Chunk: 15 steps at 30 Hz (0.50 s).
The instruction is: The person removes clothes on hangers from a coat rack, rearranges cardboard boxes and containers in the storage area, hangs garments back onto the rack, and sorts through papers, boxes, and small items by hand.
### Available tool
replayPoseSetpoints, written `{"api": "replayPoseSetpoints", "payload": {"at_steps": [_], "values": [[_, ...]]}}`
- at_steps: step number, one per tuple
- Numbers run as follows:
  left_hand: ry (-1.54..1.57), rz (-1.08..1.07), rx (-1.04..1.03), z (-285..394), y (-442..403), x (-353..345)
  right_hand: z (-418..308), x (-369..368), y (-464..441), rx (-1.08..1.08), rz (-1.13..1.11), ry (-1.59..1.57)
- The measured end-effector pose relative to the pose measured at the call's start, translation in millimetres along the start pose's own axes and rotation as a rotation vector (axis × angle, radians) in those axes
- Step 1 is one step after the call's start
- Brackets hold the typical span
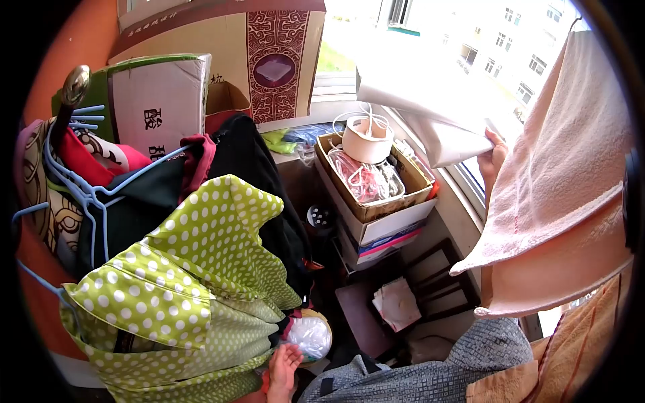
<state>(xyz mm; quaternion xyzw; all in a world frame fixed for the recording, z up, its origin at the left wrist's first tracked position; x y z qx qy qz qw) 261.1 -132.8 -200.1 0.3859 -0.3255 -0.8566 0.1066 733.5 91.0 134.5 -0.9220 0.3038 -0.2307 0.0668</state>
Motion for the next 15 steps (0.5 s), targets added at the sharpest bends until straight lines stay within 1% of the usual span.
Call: {"api": "replayPoseSetpoints", "payload": {"at_steps": [7, 9, 12, 15], "values": [[-0.006, 0.023, -0.021, 14.7, 7.9, -6.2, -26.2, 30.5, -23.5, 0.216, 0.094, 0.301], [-0.009, 0.032, -0.002, 9.4, 18.4, -4.0, -34.7, 37.6, -37.1, 0.268, 0.119, 0.392], [0.006, 0.044, 0.018, 1.4, 11.7, -2.9, -48.5, 46.3, -56.0, 0.338, 0.164, 0.485], [-0.014, 0.014, 0.052, -10.2, 12.8, -5.2, -55.3, 49.6, -76.0, 0.389, 0.190, 0.583]]}}
Point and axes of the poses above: each hand's wrist, its own y-axis away from the middle knuckle, its own x-axis out of the back of the hand, z = x × y, the point moved 10 cm from there along -y, towards the middle knuckle, and after that the axes turned 6 degrees about y, right-handed, at the moved point
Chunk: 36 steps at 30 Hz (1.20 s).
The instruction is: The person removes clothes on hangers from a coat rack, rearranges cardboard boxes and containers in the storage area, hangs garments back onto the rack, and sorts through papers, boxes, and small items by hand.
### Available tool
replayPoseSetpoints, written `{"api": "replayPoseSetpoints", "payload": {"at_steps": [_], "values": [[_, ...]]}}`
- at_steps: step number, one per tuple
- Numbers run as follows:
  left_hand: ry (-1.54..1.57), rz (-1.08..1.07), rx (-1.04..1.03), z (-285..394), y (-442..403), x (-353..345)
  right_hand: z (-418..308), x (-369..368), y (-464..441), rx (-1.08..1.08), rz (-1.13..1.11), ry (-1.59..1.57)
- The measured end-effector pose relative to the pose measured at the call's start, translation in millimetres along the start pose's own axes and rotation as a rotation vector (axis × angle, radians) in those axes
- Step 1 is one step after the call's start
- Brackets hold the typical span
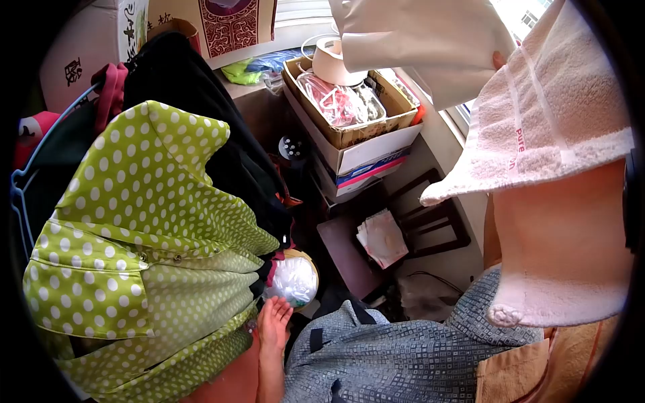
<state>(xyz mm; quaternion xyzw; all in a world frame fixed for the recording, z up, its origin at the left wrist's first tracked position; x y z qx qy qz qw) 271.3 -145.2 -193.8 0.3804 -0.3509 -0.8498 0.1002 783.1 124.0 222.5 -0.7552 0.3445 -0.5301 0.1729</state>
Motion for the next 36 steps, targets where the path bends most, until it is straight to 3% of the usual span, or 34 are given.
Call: {"api": "replayPoseSetpoints", "payload": {"at_steps": [7, 12, 23, 29, 32, 36], "values": [[-0.038, -0.025, 0.017, 2.7, -8.2, -19.3, -1.6, -1.1, -19.2, 0.123, 0.022, 0.147], [-0.174, -0.211, -0.100, 35.3, 3.5, -92.6, -7.3, 2.2, -2.7, 0.253, 0.039, 0.206], [-0.305, -0.525, -0.173, 47.0, 10.8, -211.5, -91.9, -12.5, 147.7, 0.682, 0.032, 0.165], [-0.414, -0.668, -0.260, 57.1, -15.5, -305.2, -90.4, -33.3, 174.7, 0.626, -0.025, 0.107], [-0.541, -0.611, -0.245, 54.6, -35.9, -362.7, -91.7, -36.1, 181.8, 0.623, -0.080, 0.082], [-0.416, -0.646, -0.144, 32.6, -74.8, -410.2, -96.5, -27.5, 203.3, 0.605, -0.106, 0.014]]}}
Point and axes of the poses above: each hand's wrist, its own y-axis away from the middle knuckle, its own x-axis out of the back of the hand, z = x × y, the point moved 10 cm from there along -y, towards the middle knuckle, and after that the axes turned 6 degrees about y, right-handed, at the moved point
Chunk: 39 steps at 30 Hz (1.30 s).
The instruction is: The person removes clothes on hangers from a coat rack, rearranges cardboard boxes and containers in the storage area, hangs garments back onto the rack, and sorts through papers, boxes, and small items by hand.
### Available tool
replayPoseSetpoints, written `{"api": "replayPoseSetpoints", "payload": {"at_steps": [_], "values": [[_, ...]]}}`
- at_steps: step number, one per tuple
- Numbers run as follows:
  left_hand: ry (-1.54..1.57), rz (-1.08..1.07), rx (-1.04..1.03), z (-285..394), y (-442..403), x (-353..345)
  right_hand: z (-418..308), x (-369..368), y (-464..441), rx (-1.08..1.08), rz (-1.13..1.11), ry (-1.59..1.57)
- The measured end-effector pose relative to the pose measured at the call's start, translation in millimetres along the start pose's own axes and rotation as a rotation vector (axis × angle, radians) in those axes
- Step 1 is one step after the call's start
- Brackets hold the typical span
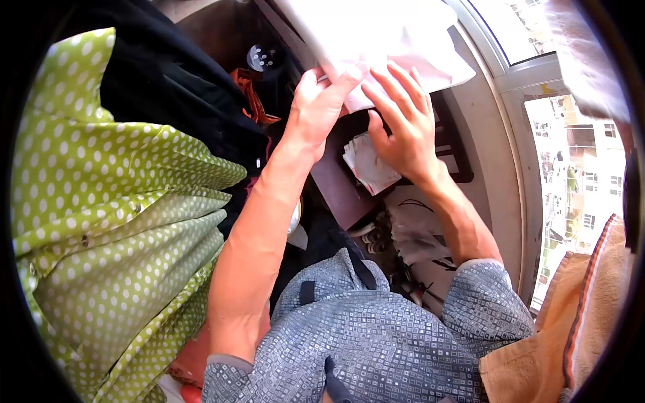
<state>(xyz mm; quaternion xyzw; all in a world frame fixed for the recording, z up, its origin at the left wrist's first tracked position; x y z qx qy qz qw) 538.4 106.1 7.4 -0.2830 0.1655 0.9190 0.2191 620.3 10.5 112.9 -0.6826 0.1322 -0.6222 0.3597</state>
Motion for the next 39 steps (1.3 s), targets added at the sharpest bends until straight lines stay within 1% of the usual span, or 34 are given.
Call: {"api": "replayPoseSetpoints", "payload": {"at_steps": [2, 3, 4, 5, 6, 7, 8, 9, 10, 11, 13, 14, 16, 17, 19, 21, 23, 25, 27, 28, 29, 31, 33, 34, 35, 37, 39], "values": [[0.000, 0.069, -0.063, -9.7, -18.9, 4.4, -6.1, 19.4, 22.3, -0.061, 0.074, -0.076], [0.004, 0.073, -0.056, -14.1, -23.7, 6.0, -2.5, 22.5, 41.2, -0.126, 0.104, -0.133], [-0.028, 0.098, -0.146, -7.1, -25.4, 9.9, 7.5, 15.8, 64.6, -0.239, 0.108, -0.207], [-0.062, 0.123, -0.237, 1.2, -26.7, 12.7, 27.2, -3.8, 99.6, -0.416, 0.088, -0.303], [0.033, 0.079, -0.323, 10.9, -26.3, 7.8, 46.1, -30.3, 142.8, -0.586, 0.025, -0.287], [0.016, 0.062, -0.376, 22.1, -26.4, 6.3, 68.9, -67.7, 190.1, -0.897, -0.100, -0.390], [0.041, 0.040, -0.381, 30.8, -27.1, 3.1, 91.5, -110.0, 250.4, -1.115, -0.233, -0.418], [0.066, 0.018, -0.392, 40.7, -28.6, -0.7, 110.3, -147.2, 309.9, -1.319, -0.435, -0.366], [0.083, -0.001, -0.398, 48.9, -31.8, -3.6, 129.7, -183.5, 374.9, -1.411, -0.495, -0.316], [0.087, 0.003, -0.413, 58.1, -33.1, -4.2, 141.7, -205.1, 415.0, -1.415, -0.660, -0.178], [0.123, -0.021, -0.442, 72.6, -40.6, 0.3, 150.2, -231.3, 434.9, -1.289, -0.815, -0.106], [0.093, -0.033, -0.443, 82.2, -43.3, 1.0, 153.4, -240.9, 440.5, -1.284, -0.809, -0.112], [0.106, -0.060, -0.448, 98.9, -49.6, 2.9, 157.8, -255.1, 455.8, -1.398, -0.813, -0.111], [0.117, -0.083, -0.459, 108.3, -53.6, 3.8, 157.7, -260.9, 451.3, -1.389, -0.796, -0.117], [0.093, -0.123, -0.438, 126.8, -63.4, 2.3, 165.8, -255.6, 450.3, -1.417, -0.769, 0.101], [0.077, -0.137, -0.464, 149.8, -72.3, -0.7, 180.8, -280.1, 481.1, -1.403, -0.878, 0.067], [0.082, -0.168, -0.482, 171.6, -83.0, -4.5, 184.7, -270.2, 461.2, -1.363, -0.798, 0.119], [0.084, -0.195, -0.490, 192.7, -87.3, -13.3, 188.2, -251.9, 427.3, -1.330, -0.727, 0.166], [0.080, -0.248, -0.433, 208.5, -88.4, -32.7, 190.2, -223.0, 396.0, -1.402, -0.674, 0.067], [0.085, -0.258, -0.438, 215.6, -88.7, -41.4, 190.6, -208.5, 373.9, -1.363, -0.617, -0.030], [0.084, -0.261, -0.449, 223.6, -93.8, -42.6, 192.7, -187.4, 345.6, -1.356, -0.608, -0.030], [0.117, -0.369, -0.442, 236.4, -100.5, -51.6, 185.0, -148.9, 272.3, -1.261, -0.556, -0.245], [0.241, -0.446, -0.435, 252.2, -87.9, -91.2, 180.2, -113.8, 203.3, -1.166, -0.389, -0.453], [0.208, -0.557, -0.473, 262.4, -98.8, -98.4, 177.9, -97.4, 165.3, -1.101, -0.321, -0.527], [0.190, -0.602, -0.487, 270.4, -91.5, -106.3, 175.6, -80.6, 127.1, -1.034, -0.252, -0.598], [0.155, -0.691, -0.515, 286.0, -76.4, -121.8, 172.0, -51.5, 53.4, -0.835, -0.236, -0.630], [0.119, -0.731, -0.510, 298.6, -69.8, -131.9, 168.2, -19.4, -21.2, -0.669, -0.151, -0.574]]}}
Point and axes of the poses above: each hand's wrist, its own y-axis away from the middle knuckle, its own x-axis out of the back of the hand, z = x × y, the point moved 10 cm from there along -y, towards the middle knuckle, and after that the axes turned 6 degrees about y, right-handed, at the moved point
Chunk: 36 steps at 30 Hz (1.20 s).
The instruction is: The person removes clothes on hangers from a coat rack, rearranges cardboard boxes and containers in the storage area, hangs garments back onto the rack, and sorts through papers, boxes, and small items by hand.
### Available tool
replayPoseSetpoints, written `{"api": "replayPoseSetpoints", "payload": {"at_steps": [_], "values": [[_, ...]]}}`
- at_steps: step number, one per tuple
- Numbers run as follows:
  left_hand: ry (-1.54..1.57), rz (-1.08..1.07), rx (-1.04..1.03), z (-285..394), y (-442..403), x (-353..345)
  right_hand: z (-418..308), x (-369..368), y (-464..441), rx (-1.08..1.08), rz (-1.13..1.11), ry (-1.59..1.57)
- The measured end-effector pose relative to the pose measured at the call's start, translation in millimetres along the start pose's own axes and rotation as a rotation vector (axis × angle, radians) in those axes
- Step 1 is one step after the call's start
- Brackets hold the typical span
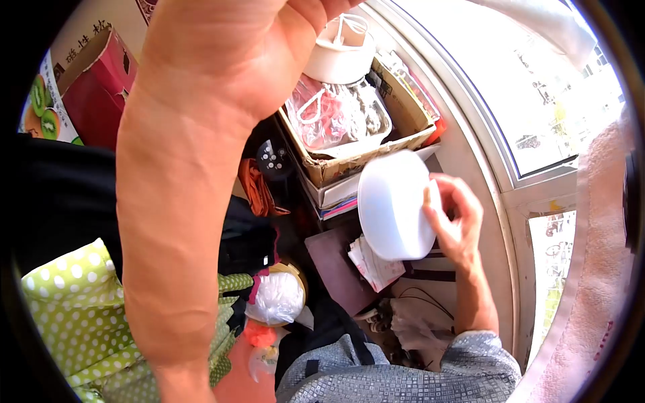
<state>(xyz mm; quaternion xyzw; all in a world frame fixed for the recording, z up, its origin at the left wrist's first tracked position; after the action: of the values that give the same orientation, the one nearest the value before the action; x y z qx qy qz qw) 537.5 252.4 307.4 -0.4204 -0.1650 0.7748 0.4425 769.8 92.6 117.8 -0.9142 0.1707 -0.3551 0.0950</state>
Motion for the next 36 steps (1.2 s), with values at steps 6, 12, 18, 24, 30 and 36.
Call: {"api": "replayPoseSetpoints", "payload": {"at_steps": [6, 12, 18, 24, 30, 36], "values": [[-0.433, 0.202, -0.258, 37.6, -12.5, -32.1, -36.2, 3.8, -180.5, 0.228, 0.212, 0.116], [-0.129, 0.102, -0.001, 43.1, -23.3, -28.8, -64.6, -40.8, -328.0, 0.336, 0.360, 0.431], [-0.108, 0.181, 0.073, 32.2, -24.8, -25.9, -40.6, -122.0, -376.8, 0.357, 0.129, 0.549], [-0.138, 0.311, 0.001, 39.0, -11.3, 21.2, -45.7, -124.3, -365.8, 0.423, 0.117, 0.618], [-0.181, 0.346, -0.035, 17.8, -9.4, 20.2, -52.8, -116.5, -334.2, 0.519, 0.135, 0.650], [-0.110, 0.406, 0.004, -9.8, 21.1, 43.7, 8.4, -76.5, -212.2, 0.502, 0.195, 0.498]]}}
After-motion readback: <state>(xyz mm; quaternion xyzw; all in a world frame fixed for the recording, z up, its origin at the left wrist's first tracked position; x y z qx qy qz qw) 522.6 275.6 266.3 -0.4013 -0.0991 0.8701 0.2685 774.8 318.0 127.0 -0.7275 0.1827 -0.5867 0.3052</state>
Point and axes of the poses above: each hand's wrist, its own y-axis away from the middle knuckle, its own x-axis out of the back of the hand, z = x × y, the point moved 10 cm from there along -y, towards the middle knuckle, and after that the axes turned 6 degrees about y, right-handed, at the moved point
